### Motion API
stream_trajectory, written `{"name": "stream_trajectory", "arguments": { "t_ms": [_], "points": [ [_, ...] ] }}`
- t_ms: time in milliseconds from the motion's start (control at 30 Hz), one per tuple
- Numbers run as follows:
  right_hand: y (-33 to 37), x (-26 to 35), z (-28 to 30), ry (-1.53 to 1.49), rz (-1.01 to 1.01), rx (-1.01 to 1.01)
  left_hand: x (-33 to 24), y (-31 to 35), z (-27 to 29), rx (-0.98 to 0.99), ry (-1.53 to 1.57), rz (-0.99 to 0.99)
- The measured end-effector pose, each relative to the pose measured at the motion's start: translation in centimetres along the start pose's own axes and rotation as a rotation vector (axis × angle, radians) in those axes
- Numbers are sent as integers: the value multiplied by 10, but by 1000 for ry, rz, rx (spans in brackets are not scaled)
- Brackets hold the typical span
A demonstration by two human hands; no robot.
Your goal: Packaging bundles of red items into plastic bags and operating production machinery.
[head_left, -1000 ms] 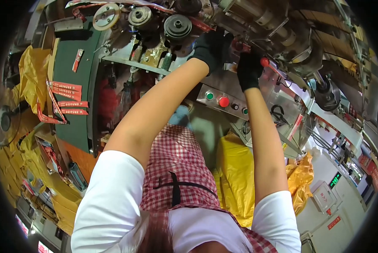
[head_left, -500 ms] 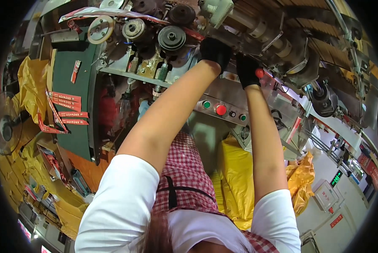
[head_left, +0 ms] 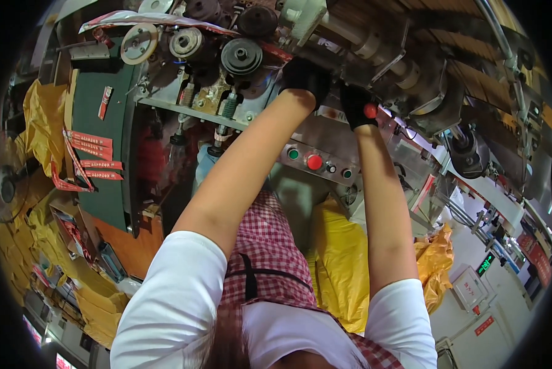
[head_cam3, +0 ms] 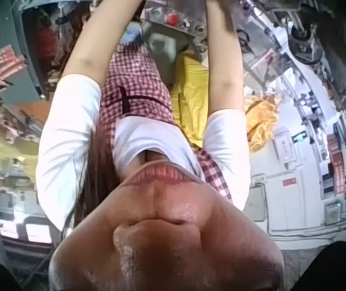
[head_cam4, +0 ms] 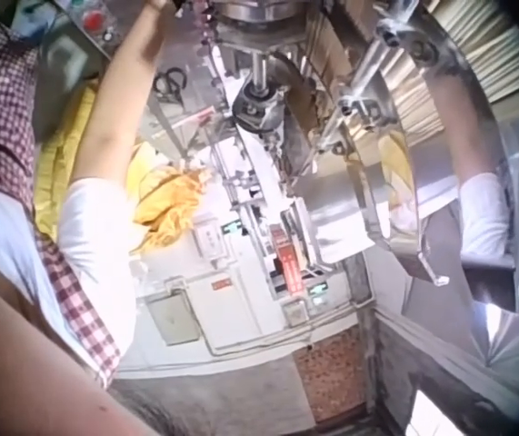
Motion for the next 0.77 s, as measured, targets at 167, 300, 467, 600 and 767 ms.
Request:
{"name": "stream_trajectory", "arguments": {
  "t_ms": [167,300,467,600,767],
  "points": [
    [7,-1,-32,-143,-133,-413,4,-1,-9,-127,-39,-103],
    [10,-2,-27,-145,-111,-404,6,-5,-12,121,-103,-8],
    [5,13,-25,-143,-235,-58,21,-5,-27,-130,-41,-22],
    [10,6,-58,-216,-262,-112,24,-12,-34,-129,-59,-91],
    [-1,15,-24,-159,-146,-313,22,-2,-16,50,-20,64]
  ]
}}
Point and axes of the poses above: each hand's wrist, its own y-axis away from the middle knuckle, its own z-axis out of the back of the hand, x = y × z, the point moved 3 cm from there along -y, towards the middle knuckle, and after that the axes turned 14 degrees about y, right-handed, at the moved point
